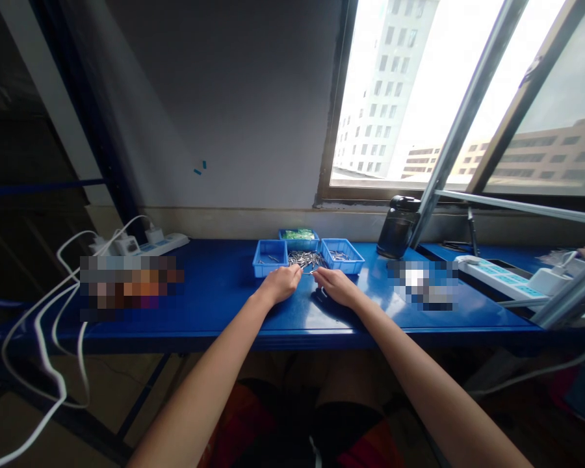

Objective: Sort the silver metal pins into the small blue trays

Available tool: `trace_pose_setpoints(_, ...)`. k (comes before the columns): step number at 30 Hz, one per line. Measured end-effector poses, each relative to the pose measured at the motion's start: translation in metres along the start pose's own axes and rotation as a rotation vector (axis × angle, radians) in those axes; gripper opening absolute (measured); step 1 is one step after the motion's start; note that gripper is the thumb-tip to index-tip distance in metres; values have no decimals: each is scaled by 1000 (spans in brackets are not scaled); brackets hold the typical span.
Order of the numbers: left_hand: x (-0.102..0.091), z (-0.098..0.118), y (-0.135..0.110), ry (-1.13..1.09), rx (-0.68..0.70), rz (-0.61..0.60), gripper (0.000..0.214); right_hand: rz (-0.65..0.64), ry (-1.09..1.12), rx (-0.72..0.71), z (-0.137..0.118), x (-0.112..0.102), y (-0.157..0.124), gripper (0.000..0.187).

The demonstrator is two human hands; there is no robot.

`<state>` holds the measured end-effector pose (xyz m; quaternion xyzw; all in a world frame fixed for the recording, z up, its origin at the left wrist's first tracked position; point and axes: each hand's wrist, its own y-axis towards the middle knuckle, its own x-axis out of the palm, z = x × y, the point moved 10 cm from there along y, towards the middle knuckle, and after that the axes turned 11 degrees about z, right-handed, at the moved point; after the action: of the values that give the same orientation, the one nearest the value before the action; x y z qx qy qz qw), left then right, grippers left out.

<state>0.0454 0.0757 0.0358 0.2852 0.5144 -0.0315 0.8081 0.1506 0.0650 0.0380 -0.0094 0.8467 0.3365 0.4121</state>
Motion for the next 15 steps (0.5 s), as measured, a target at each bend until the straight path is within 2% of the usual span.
trace_pose_setpoints(9, 0, 1, -1, 5, -3, -6, 38, -11, 19, 17, -3, -2, 0, 38)
trace_pose_setpoints(15, -2, 3, -1, -19, -1, -1, 35, -10, 10, 7, -2, -1, 0, 33)
